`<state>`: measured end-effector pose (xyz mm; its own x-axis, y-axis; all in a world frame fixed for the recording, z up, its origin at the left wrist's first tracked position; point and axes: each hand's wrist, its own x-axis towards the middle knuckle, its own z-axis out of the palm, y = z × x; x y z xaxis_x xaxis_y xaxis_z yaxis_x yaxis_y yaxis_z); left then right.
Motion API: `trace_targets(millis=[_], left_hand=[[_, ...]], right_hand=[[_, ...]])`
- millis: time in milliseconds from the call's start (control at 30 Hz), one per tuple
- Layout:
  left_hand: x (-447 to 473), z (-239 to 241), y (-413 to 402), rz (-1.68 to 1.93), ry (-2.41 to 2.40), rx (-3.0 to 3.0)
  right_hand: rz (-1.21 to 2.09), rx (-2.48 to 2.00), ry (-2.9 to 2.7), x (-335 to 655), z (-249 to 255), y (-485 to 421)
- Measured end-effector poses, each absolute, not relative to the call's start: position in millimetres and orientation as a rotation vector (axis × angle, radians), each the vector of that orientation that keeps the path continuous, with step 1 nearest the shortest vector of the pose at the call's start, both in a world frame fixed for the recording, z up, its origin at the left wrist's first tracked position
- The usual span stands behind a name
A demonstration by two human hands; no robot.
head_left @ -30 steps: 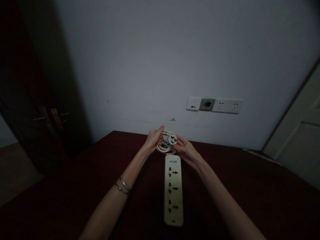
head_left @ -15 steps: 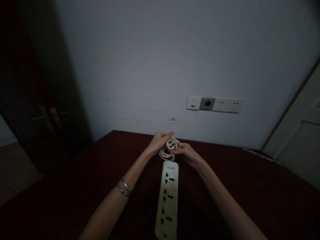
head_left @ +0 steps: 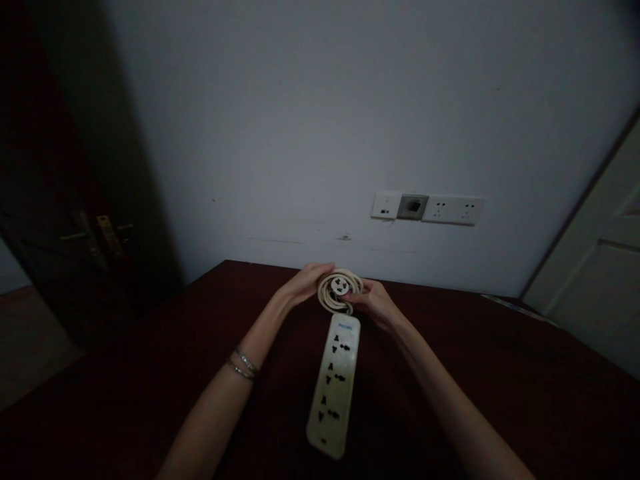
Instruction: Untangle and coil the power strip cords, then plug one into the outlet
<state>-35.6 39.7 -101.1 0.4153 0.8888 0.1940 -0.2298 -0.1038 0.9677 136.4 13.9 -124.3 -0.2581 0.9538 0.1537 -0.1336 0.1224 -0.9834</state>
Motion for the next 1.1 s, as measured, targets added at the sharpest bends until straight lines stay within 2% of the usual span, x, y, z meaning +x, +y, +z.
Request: trace_targets(millis=[100,333,833,1100], left_hand=[[-51.2,-99.0,39.2,0.942,0.515,1.32],[-64.0,-108.1,42.6,0.789,0.615,1.416],[-57.1,-114.2,49.0,0.757,0.681,1.448],[-52.0,-113.2,51.6,0.859,0.756,1.478]], right_hand=[[1.331,-0.842,-1.389,139.8,-123.8,15.8],[1.297,-0.836,-1.425,140.6,-125.0,16.7],[1.214,-0.908,-1.481,138.0,-129.8,21.7],[1.152,-0.909,-1.617,143.4,-139.1,30.2]])
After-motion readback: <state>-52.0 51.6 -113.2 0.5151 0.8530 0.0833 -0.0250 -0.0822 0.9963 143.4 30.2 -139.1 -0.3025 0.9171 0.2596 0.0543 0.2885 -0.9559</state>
